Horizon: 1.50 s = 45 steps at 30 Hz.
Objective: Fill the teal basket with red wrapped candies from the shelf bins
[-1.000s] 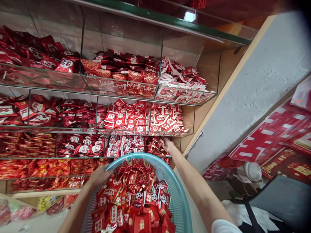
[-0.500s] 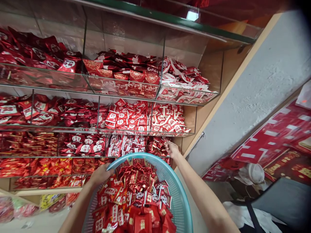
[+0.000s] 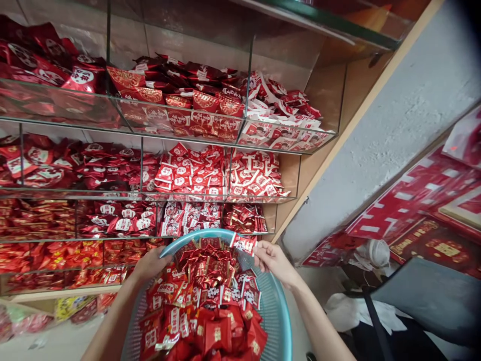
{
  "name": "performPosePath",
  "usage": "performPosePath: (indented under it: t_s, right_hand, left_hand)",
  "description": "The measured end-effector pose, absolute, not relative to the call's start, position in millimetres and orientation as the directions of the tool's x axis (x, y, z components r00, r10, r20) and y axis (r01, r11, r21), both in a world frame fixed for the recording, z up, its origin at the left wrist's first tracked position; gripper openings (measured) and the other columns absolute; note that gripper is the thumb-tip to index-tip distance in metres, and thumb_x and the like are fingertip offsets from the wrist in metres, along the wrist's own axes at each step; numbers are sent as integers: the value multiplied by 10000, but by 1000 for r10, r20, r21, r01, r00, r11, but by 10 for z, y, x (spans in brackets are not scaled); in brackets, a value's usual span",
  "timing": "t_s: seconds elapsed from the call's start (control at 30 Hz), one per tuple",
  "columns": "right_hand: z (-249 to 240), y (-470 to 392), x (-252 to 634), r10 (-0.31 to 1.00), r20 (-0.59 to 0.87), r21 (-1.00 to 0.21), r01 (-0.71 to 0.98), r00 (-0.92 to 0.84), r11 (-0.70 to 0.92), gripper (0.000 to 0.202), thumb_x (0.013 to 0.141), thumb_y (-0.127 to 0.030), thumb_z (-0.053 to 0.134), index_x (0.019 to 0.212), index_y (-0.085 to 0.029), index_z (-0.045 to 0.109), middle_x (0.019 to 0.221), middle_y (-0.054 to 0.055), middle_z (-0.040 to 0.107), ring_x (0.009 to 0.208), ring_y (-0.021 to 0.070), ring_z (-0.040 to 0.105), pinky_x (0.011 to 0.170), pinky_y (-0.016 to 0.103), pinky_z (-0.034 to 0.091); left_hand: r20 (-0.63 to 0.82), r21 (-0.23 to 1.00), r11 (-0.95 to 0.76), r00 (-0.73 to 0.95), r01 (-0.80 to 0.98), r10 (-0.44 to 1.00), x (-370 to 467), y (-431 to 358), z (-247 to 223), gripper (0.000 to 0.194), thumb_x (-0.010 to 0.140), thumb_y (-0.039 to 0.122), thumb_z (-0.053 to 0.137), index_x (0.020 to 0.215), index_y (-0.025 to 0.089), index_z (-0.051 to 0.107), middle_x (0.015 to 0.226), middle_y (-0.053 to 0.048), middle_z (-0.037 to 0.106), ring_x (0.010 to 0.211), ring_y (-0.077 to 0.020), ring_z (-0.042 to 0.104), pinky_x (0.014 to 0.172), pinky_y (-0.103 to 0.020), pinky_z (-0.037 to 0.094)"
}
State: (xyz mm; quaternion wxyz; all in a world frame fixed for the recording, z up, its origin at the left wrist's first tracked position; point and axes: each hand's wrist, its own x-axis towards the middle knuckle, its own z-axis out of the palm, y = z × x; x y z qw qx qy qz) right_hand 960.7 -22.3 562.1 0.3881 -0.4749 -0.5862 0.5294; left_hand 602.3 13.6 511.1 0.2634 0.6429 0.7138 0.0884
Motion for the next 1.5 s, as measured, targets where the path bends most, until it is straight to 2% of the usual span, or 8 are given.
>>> performPosePath:
  t_s: [0.23,0.43,0.57,0.87,1.07,1.3,1.4,1.5]
  right_hand:
    - [5489,-394,9560,926,-105,-957,290,-363,5,336,823,-477,442,676,-178,396,516,-31,533,363,54,390,374,175,277]
    - [5403,-610,9623,948,-186,-851,524,-257,-25,279,865,-424,354,698,-202,339,465,-61,488,294,63,383,316,171,269]
    - [5381,-718,9656,937,-265,-844,525,-226,-112,253,865,-433,332,753,-206,337,431,-72,474,266,76,383,279,167,232]
    - [5254,-737,9203,857,-334,-880,456,-392,-135,224,856,-393,356,743,-199,347,438,-71,478,273,65,386,272,147,225]
    - [5205,-748,9051,850,-361,-837,536,-384,-113,228,832,-392,413,791,-175,465,428,-58,484,291,77,424,313,158,277]
    - [5428,-326,9431,968,-184,-794,606,-171,-44,356,839,-482,372,826,-163,530,461,-33,521,330,100,454,356,194,317]
    - [5483,120,9636,996,36,-525,850,85,-54,283,852,-405,388,850,-181,562,642,7,615,547,122,581,517,204,395]
    - [5422,534,9770,974,102,-400,905,204,-148,223,824,-297,457,982,-163,538,880,96,632,825,196,601,641,253,405]
  left_hand:
    - [-264,496,145,-10,856,964,6048,131,5150,214,735,314,391,764,171,548,685,-18,600,687,-180,570,575,-223,337]
    - [-292,486,190,-46,853,955,6073,122,5172,217,728,318,392,744,168,549,660,-15,590,668,-177,564,566,-223,335]
    - [-288,475,184,-45,861,956,6068,126,5178,223,727,326,399,767,168,552,685,-19,595,687,-181,565,566,-221,329]
    - [-268,482,184,-56,857,962,6072,116,5180,205,718,317,412,752,169,549,651,-18,584,642,-176,553,537,-219,312]
    - [-258,502,159,-28,850,966,6058,115,5162,201,718,308,406,752,177,555,648,-11,588,649,-173,558,549,-219,322]
    - [-270,496,176,-41,850,962,6040,132,5122,211,725,322,407,763,181,558,652,-10,599,650,-171,568,555,-219,326]
    - [-263,486,159,-30,859,964,6045,134,5128,200,726,310,400,742,177,549,676,-16,604,664,-171,569,558,-220,326]
    - [-274,475,170,-38,863,961,6059,123,5145,207,732,313,386,734,176,540,661,-16,596,658,-176,569,553,-222,327]
